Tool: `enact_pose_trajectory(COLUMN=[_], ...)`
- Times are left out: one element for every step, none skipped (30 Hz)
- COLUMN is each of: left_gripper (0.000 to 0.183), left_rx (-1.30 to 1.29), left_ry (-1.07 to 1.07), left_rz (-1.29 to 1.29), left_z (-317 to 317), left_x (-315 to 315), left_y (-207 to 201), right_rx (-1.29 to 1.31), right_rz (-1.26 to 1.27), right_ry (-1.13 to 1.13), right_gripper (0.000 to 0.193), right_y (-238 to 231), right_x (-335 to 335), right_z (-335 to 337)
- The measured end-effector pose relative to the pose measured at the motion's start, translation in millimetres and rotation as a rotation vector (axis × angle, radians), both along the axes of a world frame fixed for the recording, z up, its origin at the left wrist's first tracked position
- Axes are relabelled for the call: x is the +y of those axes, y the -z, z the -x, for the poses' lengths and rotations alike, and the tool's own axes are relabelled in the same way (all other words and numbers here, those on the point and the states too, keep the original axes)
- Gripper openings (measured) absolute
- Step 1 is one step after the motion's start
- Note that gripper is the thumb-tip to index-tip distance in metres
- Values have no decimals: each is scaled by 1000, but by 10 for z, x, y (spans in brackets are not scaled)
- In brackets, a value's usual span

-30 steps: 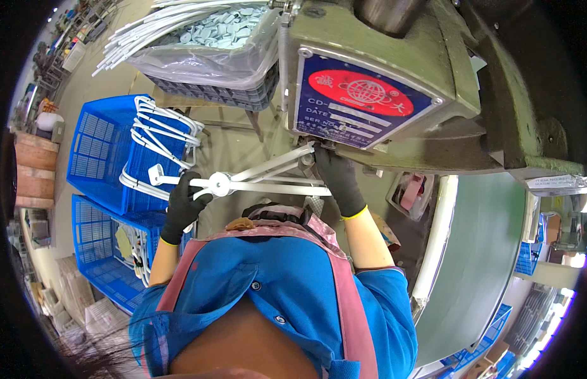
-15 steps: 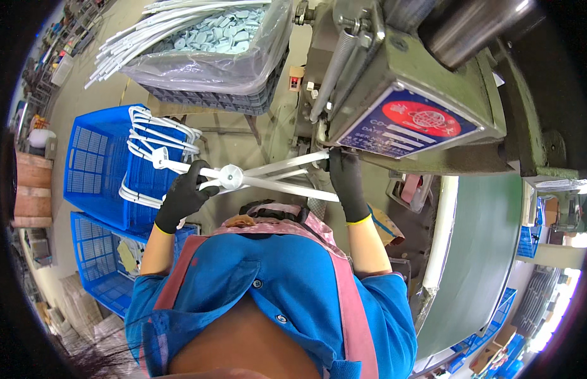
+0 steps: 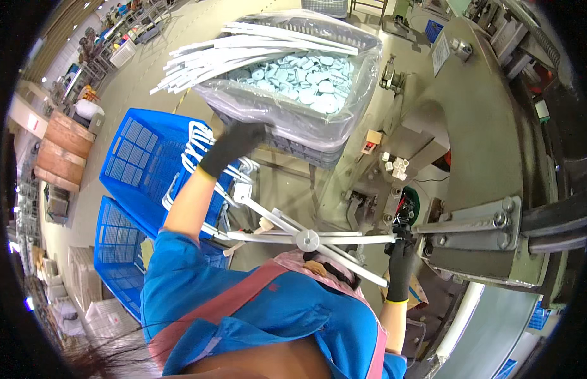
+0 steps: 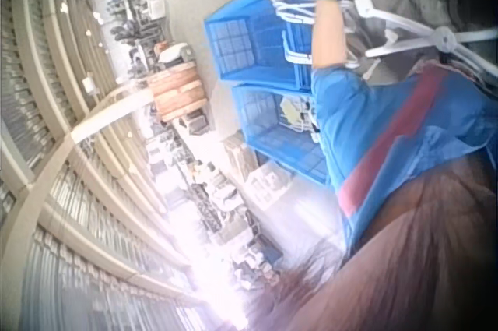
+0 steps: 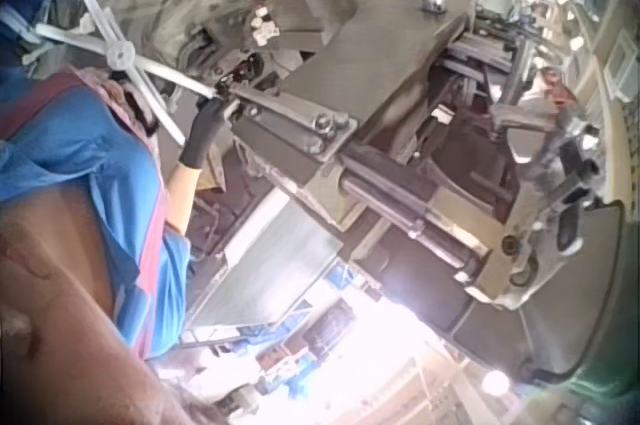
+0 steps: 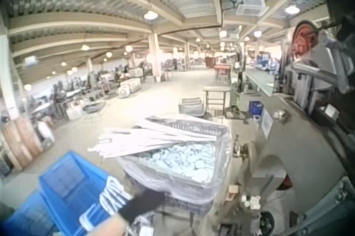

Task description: The person repeatedly picks white plastic rods and small connectors from a bin, inserts the connectors into the rods, and places the assembled units into a blue basket. The process is repeated continuously.

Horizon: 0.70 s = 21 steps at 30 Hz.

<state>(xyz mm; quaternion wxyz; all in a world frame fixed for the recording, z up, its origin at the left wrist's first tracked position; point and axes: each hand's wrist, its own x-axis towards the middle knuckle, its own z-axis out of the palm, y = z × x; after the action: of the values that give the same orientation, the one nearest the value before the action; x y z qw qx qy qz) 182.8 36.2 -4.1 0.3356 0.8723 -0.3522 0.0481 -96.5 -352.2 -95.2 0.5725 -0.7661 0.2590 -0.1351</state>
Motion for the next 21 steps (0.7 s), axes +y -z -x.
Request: enact_pose_trajectory(left_gripper=[27, 27, 32, 39, 44, 50, 67, 76, 88, 91, 91, 82, 64, 50, 33, 22, 23, 28, 35, 37, 36], left_rx=[-310, -438, -377, -339, -536, -821, -659, -479, 2, -74, -109, -177, -396, -422, -575, -584, -590, -545, -603, -572, -493], left_ry=[-230, -372, -520, -664, -725, -762, -873, -886, -931, -972, -979, -939, -913, -947, -891, -859, -835, -783, -640, -618, -575], left_rz=[-8, -135, -330, -524, -547, -502, -733, -757, -749, -844, -808, -930, -921, -1016, -1024, -915, -914, -874, -721, -624, -641], left_z=[-368, -756, -1187, -1596, -1851, -2063, -2349, -2538, -2801, -2898, -2997, -3015, -3043, -3076, -3026, -2972, -2907, -2894, -2811, -2734, -2647], left_x=[5, 97, 192, 311, 494, 686, 842, 1041, 1192, 1273, 1351, 1438, 1448, 1448, 1472, 1472, 1487, 1484, 1529, 1546, 1606], left_y=[22, 28, 24, 35, 152, 308, 419, 550, 572, 720, 779, 828, 848, 824, 808, 800, 755, 688, 592, 515, 346], right_rx=[4, 8, 11, 18, 28, 42, -49, 14, 59, 160, 129, 220, 160, 186, 144, 90, 75, 56, 80, 17, 63], right_rz=[48, 60, 74, 83, 94, 101, -16, 71, 117, 153, 253, 328, 394, 447, 361, 280, 224, 168, 180, 198, 181], right_ry=[9, 1, -2, 17, 40, 69, 82, 58, 67, 97, 51, 30, 27, 24, 57, 77, 79, 72, 82, 97, 89], right_gripper=[26, 26, 27, 27, 27, 28, 28, 26, 23, 20, 19, 17, 17, 17, 18, 20, 21, 23, 25, 25, 26], right_y=[-16, -27, -31, -30, -22, -18, 0, -9, -2, -12, -21, -59, -126, -186, -251, -325, -403, -474, -538, -587, -627], right_x=[16, 30, 46, 58, 73, 87, 109, 114, 129, 136, 143, 128, 131, 165, 215, 271, 323, 355, 386, 419, 410], right_z=[6, 8, 8, 6, 8, 26, 28, 66, 77, 102, 106, 122, 197, 246, 274, 309, 364, 387, 440, 482, 541])
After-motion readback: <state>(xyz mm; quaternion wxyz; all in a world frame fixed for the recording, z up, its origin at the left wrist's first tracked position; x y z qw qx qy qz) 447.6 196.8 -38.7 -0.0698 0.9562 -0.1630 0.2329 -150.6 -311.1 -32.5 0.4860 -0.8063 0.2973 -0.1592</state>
